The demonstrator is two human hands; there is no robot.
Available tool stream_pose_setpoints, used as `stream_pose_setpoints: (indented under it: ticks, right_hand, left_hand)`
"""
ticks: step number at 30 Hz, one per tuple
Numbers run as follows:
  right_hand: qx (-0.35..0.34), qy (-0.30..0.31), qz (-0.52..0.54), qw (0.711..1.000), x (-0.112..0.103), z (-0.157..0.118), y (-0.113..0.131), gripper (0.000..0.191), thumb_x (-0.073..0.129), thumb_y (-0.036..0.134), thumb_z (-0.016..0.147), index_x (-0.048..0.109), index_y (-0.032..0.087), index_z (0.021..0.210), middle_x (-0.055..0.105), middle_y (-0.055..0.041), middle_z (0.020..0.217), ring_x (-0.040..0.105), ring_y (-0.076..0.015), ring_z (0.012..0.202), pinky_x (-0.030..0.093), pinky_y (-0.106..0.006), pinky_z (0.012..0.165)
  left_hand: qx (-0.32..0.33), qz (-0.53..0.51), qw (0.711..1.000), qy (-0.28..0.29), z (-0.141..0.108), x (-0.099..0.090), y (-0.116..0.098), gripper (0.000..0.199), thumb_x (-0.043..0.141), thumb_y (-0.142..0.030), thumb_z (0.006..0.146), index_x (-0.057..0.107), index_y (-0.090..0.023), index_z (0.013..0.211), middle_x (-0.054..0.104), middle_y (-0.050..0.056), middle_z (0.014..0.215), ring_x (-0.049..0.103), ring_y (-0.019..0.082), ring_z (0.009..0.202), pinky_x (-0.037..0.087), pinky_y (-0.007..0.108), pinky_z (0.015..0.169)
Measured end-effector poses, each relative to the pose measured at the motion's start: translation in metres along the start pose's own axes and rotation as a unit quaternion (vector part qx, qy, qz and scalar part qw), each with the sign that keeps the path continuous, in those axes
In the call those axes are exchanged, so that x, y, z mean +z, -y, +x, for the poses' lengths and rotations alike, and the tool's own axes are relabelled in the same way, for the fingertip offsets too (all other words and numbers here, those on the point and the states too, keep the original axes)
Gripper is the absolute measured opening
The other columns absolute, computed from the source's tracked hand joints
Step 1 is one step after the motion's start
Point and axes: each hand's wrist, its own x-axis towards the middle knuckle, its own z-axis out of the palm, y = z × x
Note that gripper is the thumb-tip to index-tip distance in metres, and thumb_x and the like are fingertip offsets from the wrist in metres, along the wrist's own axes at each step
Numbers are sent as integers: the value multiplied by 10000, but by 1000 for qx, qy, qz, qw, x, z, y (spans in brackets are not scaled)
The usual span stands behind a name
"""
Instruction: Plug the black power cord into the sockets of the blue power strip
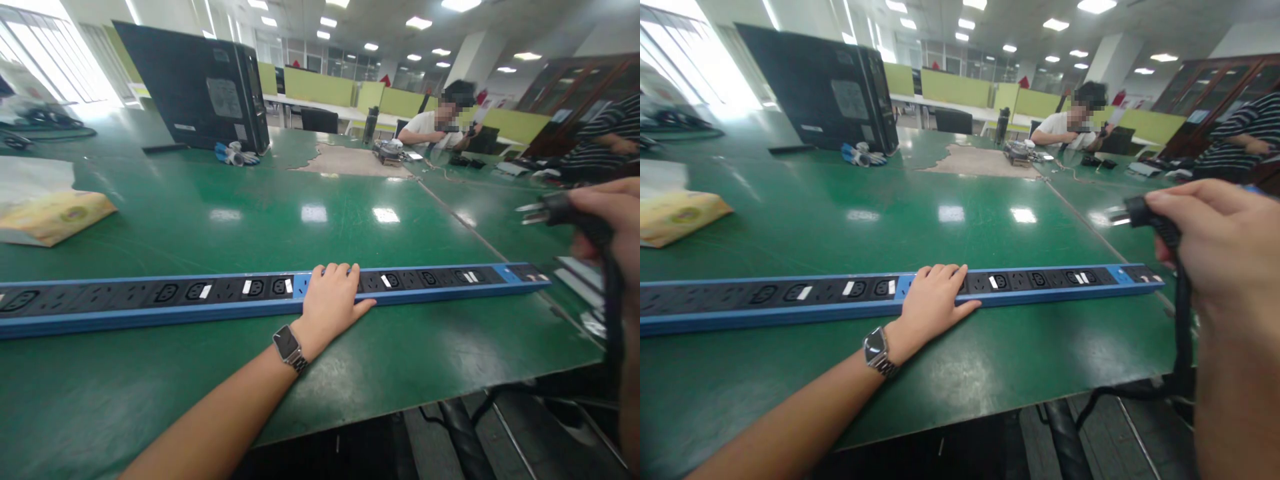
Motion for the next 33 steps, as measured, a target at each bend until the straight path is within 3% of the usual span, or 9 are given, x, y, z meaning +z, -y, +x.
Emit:
stream_pose_setpoints:
  ticks: [1, 3, 8, 13, 17, 21, 27, 30, 33]
  right_hand:
    - [55, -33, 40, 997, 7, -3, 17, 354, 529, 617, 809, 667, 317, 938, 517, 6, 503, 474, -157, 433, 342, -309, 410]
    - [113, 19, 94, 989, 27, -9, 45, 252, 607, 517, 768, 664, 273, 798, 534, 13, 532, 428, -119, 424, 307, -281, 415]
    - [53, 198, 91, 974, 88, -20, 75, 258, 559, 424, 733, 665, 190, 714, 665, -22, 703, 568, -158, 633, 405, -290, 598]
    - [27, 278, 57, 959, 125, -27, 83, 245, 532, 400, 742, 655, 189, 730, 658, -20, 675, 575, -162, 647, 392, -270, 583]
    - [75, 269, 63, 958, 127, -21, 68, 266, 554, 433, 731, 656, 188, 754, 632, -11, 611, 549, -148, 547, 378, -259, 517]
    - [152, 242, 52, 957, 115, -10, 28, 323, 577, 474, 714, 669, 178, 804, 587, -1, 514, 524, -153, 456, 367, -266, 470]
    - [145, 243, -83, 956, 94, -9, -31, 388, 589, 543, 709, 692, 181, 801, 627, -23, 537, 567, -192, 517, 377, -295, 525]
    - [144, 252, -73, 954, 88, -13, -44, 420, 576, 574, 730, 697, 185, 835, 634, -27, 546, 570, -204, 527, 381, -307, 531]
    - [97, 260, -75, 958, 86, -14, -48, 424, 572, 583, 749, 705, 192, 847, 656, -40, 588, 586, -217, 556, 395, -317, 544]
  left_hand:
    - [0, 0, 1000, 0, 0, 0, 0, 650, 550, -609, 840, 516, -140, 1290, 631, 118, 1147, 548, 293, 1054, 382, 427, 907]
    - [0, 0, 1000, -1, 0, 0, 0, 651, 553, -611, 838, 517, -140, 1286, 630, 120, 1145, 548, 293, 1056, 381, 428, 905]
    - [-2, -5, 1000, -4, 0, -1, 0, 658, 578, -611, 821, 525, -137, 1274, 634, 121, 1132, 551, 290, 1046, 382, 426, 904]
    - [-5, -13, 1000, -6, -1, -1, -1, 661, 589, -608, 814, 523, -140, 1276, 633, 118, 1133, 547, 285, 1064, 375, 430, 921]
    - [-5, -21, 1000, -6, -1, -1, -1, 660, 586, -608, 816, 523, -137, 1274, 630, 118, 1136, 544, 285, 1071, 373, 430, 925]
    - [-7, -23, 1000, -5, 0, -1, -1, 657, 587, -603, 818, 526, -130, 1270, 630, 122, 1141, 541, 290, 1073, 374, 436, 925]
    - [-10, -21, 1000, 3, -1, -2, -1, 644, 583, -603, 820, 523, -146, 1270, 633, 125, 1143, 539, 287, 1078, 370, 427, 931]
    - [-8, -20, 1000, 4, -1, -3, -1, 641, 572, -601, 828, 523, -140, 1270, 633, 124, 1147, 540, 289, 1077, 370, 427, 929]
    - [-6, -18, 1000, 3, -1, -3, -1, 639, 565, -598, 834, 522, -136, 1272, 632, 124, 1149, 542, 291, 1075, 373, 430, 926]
